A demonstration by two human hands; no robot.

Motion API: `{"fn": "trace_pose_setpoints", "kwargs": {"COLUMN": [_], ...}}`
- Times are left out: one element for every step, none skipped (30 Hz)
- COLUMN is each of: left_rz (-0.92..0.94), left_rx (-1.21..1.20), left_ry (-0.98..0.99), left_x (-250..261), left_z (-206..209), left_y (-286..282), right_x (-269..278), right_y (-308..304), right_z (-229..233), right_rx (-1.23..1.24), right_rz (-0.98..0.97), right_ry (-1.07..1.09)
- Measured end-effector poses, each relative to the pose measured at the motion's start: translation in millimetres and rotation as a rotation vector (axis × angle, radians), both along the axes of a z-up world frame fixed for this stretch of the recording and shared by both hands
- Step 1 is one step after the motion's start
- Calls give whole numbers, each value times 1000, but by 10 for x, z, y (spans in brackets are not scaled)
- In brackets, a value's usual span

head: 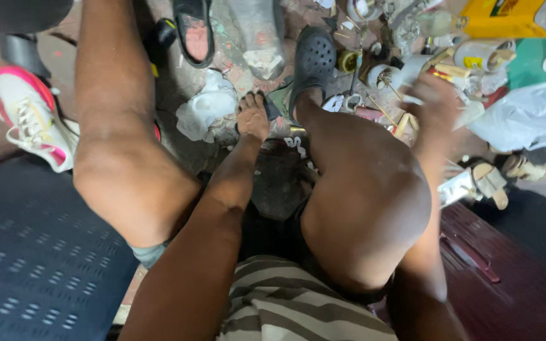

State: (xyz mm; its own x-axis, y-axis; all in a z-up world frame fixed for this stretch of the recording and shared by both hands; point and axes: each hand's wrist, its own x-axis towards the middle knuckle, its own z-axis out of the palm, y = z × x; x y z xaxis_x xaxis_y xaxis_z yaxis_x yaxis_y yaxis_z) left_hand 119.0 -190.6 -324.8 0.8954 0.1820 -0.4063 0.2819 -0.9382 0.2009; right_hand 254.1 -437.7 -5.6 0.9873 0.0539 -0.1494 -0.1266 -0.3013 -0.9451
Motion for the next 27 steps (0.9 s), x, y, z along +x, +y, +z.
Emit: {"fn": "trace_pose_setpoints", "kwargs": {"left_rz": [16,32,49,39,30,24,14,-8,-30,-36,-42,-37,9,57,108,78,48,22,40,62,84,-16,-116,-213,-162,-104,-47], "left_rx": [-11,-22,-33,-31,-28,-22,-41,-63,-85,-79,-73,-58,-137,-217,-299,-275,-252,-228,-252,-272,-292,-291,-289,-291,-321,-345,-370], "left_ry": [-38,-86,-133,-137,-140,-132,-85,-42,2,-18,-38,-60,125,307,487,442,396,345,415,481,548,468,387,305,303,292,280], "left_x": [-46,-57,-26,-23,-29,-83,-116,-96,-67,-30,10,34,43,61,67,69,72,101,127,183,253,295,346,395,424,490,550], "left_z": [-2,-8,-24,-28,-25,-3,19,31,49,67,86,108,132,148,161,167,172,173,186,210,252,314,393,496,649,828,1041], "left_y": [-13,-13,-4,10,28,50,69,94,108,136,158,194,217,226,240,223,203,190,187,213,248,279,319,345,397,487,573], "right_x": [54,172,125,71,113,129,155,191,238,286,322,370,390,404,411,377,327,304,275,263,251,198,157,122,70,64,30], "right_y": [-47,-35,-85,-43,-76,-32,-5,-1,22,65,89,123,151,161,152,98,44,-5,-41,-53,-71,-102,-129,-164,-168,-143,-130], "right_z": [-411,-837,-1112,-1387,-1554,-1701,-1839,-1955,-2033,-2114,-2180,-2258,-2333,-2402,-2469,-2519,-2567,-2607,-2639,-2684,-2728,-2738,-2736,-2709,-2667,-2611,-2508], "right_rx": [-34,-112,-221,-329,-484,-635,-785,-823,-861,-895,-911,-919,-928,-919,-910,-909,-917,-920,-918,-856,-793,-735,-743,-753,-763,-736,-709], "right_rz": [-67,-273,-252,-214,-165,-108,-48,-42,-36,-29,-29,-18,-7,3,14,13,68,125,183,147,112,72,58,49,39,22,6], "right_ry": [155,382,362,350,282,220,155,142,128,114,109,97,85,155,225,300,161,16,-129,-110,-90,-63,-107,-152,-198,-165,-132]}}
